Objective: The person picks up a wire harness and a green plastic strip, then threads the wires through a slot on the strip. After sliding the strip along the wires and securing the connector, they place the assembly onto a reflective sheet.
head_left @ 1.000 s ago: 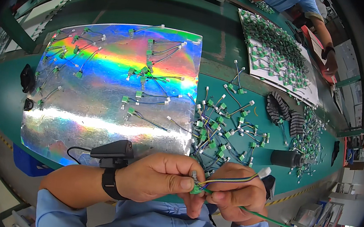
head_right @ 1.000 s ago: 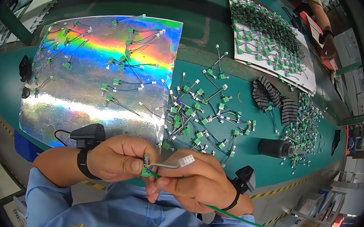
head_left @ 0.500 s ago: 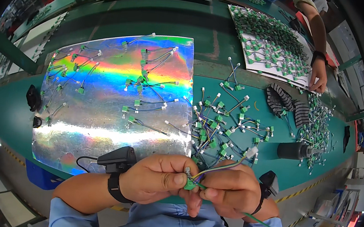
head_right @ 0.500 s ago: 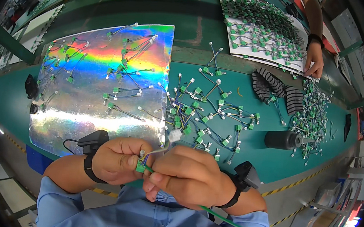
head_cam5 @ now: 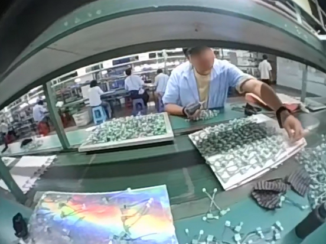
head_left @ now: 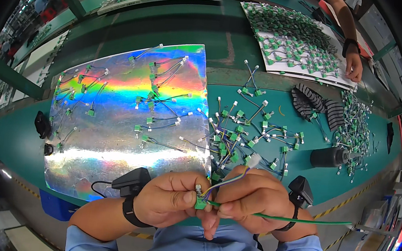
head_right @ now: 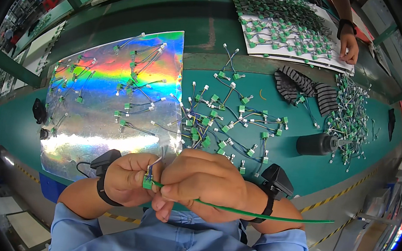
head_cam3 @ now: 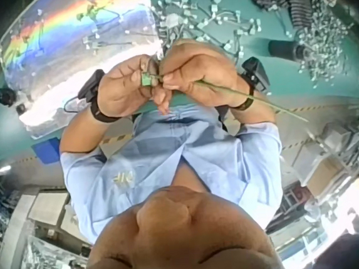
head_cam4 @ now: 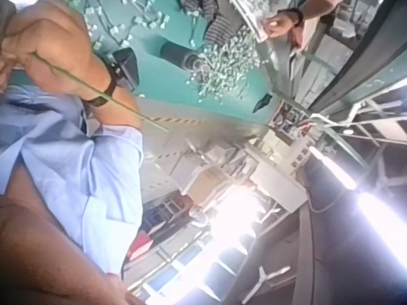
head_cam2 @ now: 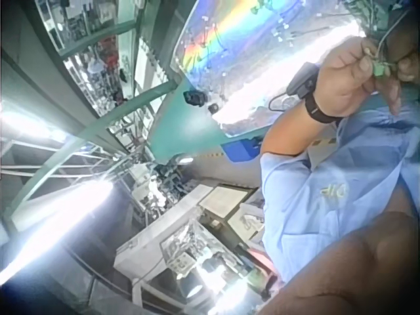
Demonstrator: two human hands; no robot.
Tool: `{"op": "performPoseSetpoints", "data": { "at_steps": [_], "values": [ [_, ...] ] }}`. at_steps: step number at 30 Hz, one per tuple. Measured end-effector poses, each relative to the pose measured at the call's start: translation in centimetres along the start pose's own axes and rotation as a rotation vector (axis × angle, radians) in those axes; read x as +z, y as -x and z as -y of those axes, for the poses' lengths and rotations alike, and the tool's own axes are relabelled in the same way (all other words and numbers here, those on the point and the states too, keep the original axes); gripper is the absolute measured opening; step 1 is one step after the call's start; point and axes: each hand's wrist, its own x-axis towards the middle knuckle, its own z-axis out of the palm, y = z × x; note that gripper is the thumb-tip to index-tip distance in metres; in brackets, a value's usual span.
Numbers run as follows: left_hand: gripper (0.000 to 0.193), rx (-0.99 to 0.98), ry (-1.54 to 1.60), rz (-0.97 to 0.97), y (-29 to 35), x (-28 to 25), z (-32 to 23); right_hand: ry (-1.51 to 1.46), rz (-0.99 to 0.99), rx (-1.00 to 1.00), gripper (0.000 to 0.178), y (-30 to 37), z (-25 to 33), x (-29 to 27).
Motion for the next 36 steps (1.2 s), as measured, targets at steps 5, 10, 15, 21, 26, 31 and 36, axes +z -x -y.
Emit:
{"op": "performPoseSetpoints", "data": {
  "at_steps": [5,10,15,21,26,31,36],
  "values": [
    [0.028,-0.013,-0.017,0.005,-0.15,-0.04,-0.08,-0.039,-0.027,0.024,0.019,0.22,-0.13,0.16],
    [0.029,-0.033,-0.041,-0.013,-0.19,0.02,-0.18,-0.054,-0.011,0.065,0.016,0.19,0.06,-0.22],
    [0.029,-0.037,-0.043,-0.005,-0.20,0.02,-0.12,-0.161,0.002,0.075,0.019,0.10,0.03,-0.31],
    [0.029,-0.040,-0.037,0.006,-0.18,-0.11,-0.11,-0.157,-0.041,0.118,0.010,0.64,-0.07,0.04],
    [0.029,-0.039,-0.033,-0.010,-0.26,-0.20,-0.05,-0.058,-0.028,0.066,0.017,0.86,-0.22,0.21],
    [0.028,-0.011,-0.027,-0.012,-0.21,-0.58,0.15,0.247,0.073,-0.042,0.029,0.22,0.32,-0.39],
    [0.027,-0.005,-0.001,-0.054,-0.17,-0.19,0.23,0.380,0.060,-0.135,0.033,0.33,0.38,0.06]
  ]
}}
